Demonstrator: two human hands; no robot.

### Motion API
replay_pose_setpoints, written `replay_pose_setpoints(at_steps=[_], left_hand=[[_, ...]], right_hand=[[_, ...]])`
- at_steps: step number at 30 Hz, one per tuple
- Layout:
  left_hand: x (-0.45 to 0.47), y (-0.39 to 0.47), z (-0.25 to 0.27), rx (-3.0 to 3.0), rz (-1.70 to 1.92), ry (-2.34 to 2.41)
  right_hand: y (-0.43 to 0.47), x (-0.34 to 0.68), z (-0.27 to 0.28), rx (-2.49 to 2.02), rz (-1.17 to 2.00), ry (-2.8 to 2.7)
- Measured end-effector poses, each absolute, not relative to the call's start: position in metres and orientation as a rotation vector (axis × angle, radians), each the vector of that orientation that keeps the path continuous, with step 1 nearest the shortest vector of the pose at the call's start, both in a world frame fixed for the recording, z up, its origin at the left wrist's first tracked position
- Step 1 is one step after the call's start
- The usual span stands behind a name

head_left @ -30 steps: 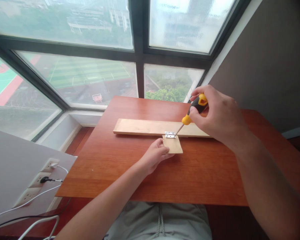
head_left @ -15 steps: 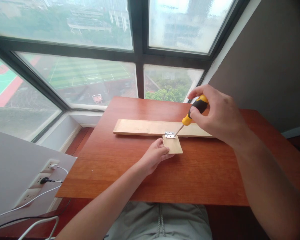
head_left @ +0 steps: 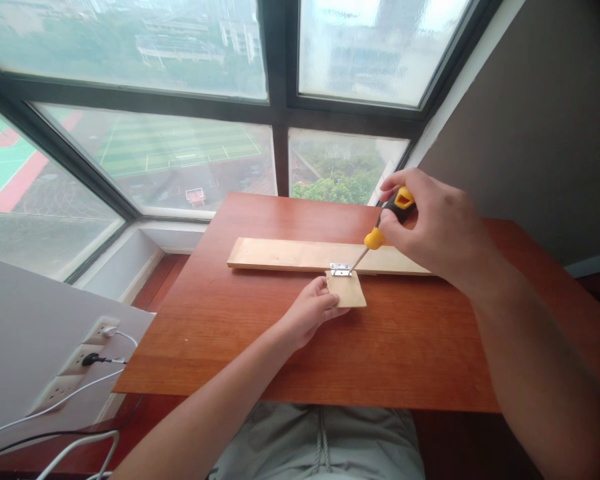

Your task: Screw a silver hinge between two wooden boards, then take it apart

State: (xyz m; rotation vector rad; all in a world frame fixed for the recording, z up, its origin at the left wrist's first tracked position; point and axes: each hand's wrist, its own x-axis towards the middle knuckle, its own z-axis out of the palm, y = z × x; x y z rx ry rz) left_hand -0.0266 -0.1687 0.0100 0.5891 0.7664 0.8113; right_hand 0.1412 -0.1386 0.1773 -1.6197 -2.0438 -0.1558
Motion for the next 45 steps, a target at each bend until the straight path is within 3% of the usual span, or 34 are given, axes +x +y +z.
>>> replay_pose_setpoints(at_steps=[45], left_hand=[[-0.0261, -0.1691, 0.0131, 0.568, 0.805, 0.786]], right_hand=[[-0.1383, 0.1376, 0.183, -1.685, -0.264, -2.094]])
